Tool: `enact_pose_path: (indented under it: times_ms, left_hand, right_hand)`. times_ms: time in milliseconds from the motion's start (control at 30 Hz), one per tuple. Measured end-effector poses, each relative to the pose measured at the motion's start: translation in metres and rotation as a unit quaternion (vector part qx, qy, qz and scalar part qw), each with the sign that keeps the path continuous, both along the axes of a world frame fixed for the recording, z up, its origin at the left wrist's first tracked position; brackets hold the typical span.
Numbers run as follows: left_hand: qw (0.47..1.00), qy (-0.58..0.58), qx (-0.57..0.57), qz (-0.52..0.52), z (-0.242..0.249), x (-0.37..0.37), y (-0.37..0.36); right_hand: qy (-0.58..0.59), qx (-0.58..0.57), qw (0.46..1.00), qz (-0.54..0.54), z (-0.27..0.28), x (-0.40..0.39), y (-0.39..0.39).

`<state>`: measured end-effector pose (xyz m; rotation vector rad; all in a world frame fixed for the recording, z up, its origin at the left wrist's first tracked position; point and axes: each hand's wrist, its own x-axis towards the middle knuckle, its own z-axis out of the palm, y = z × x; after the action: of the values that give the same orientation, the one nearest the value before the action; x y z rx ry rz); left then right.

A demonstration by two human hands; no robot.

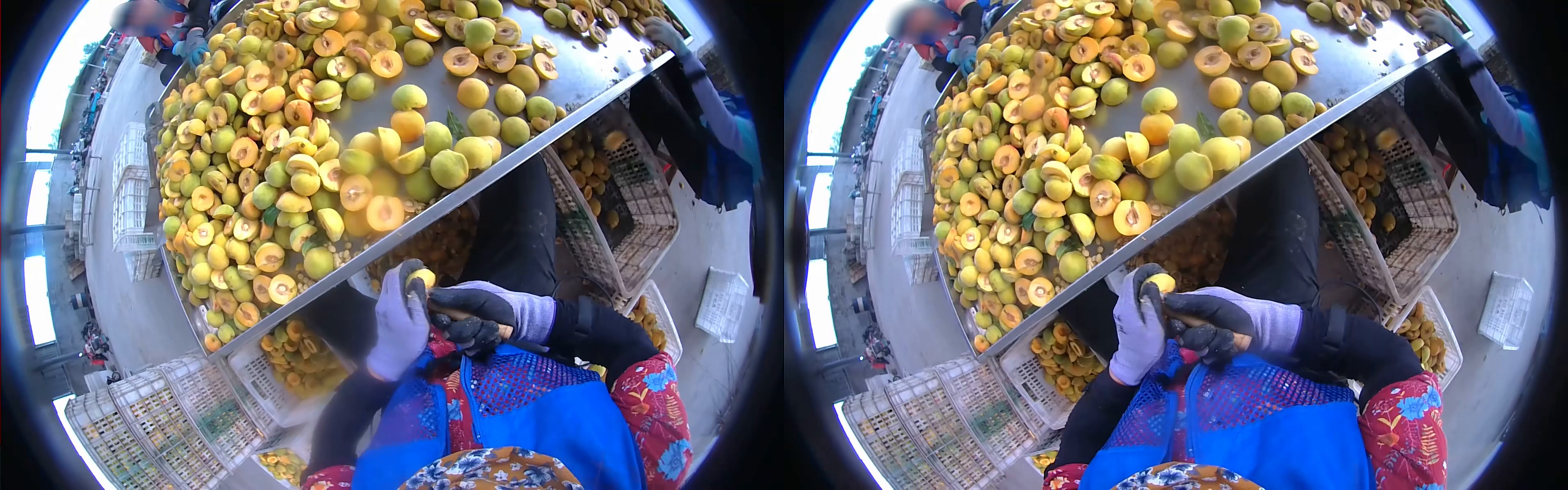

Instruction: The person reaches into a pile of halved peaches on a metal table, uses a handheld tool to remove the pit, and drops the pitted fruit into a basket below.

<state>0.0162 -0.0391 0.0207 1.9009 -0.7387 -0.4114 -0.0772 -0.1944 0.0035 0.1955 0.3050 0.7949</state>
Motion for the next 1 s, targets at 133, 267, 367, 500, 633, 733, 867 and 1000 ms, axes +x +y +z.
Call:
enact_pose_path:
  times_ms: [133,267,367,500,633,733,867,1000]
  left_hand:
    - [0.968,0.209,-0.14,0.002,-0.004,-0.009,0.0]
    - [0.993,0.08,-0.033,-0.085,-0.003,0.003,0.007]
    - [0.962,0.235,-0.125,-0.063,-0.002,0.003,0.005]
    - [0.965,0.133,-0.218,-0.06,-0.007,-0.002,-0.004]
    - [0.932,0.233,-0.247,0.125,-0.008,-0.005,-0.004]
    - [0.902,0.099,-0.053,0.417,0.008,0.016,0.04]
    - [0.807,-0.265,0.399,0.346,0.016,0.043,0.148]
    - [0.818,-0.271,0.42,0.286,0.041,0.084,0.11]
  right_hand:
    - [0.017,0.075,0.996,0.033,-0.003,-0.004,-0.001]
    - [0.016,0.055,0.997,0.048,-0.002,-0.005,-0.001]
    - [-0.003,0.139,0.99,0.032,0.002,-0.001,0.004]
    - [-0.024,0.213,0.976,0.029,-0.001,-0.003,0.009]
    - [-0.057,-0.017,0.998,-0.005,0.031,0.01,0.009]
    - [-0.05,-0.059,0.996,-0.037,0.027,0.012,0.002]
    - [0.007,-0.047,0.998,-0.03,-0.001,0.015,0.002]
    - [0.0,-0.096,0.995,0.021,-0.032,0.015,0.014]
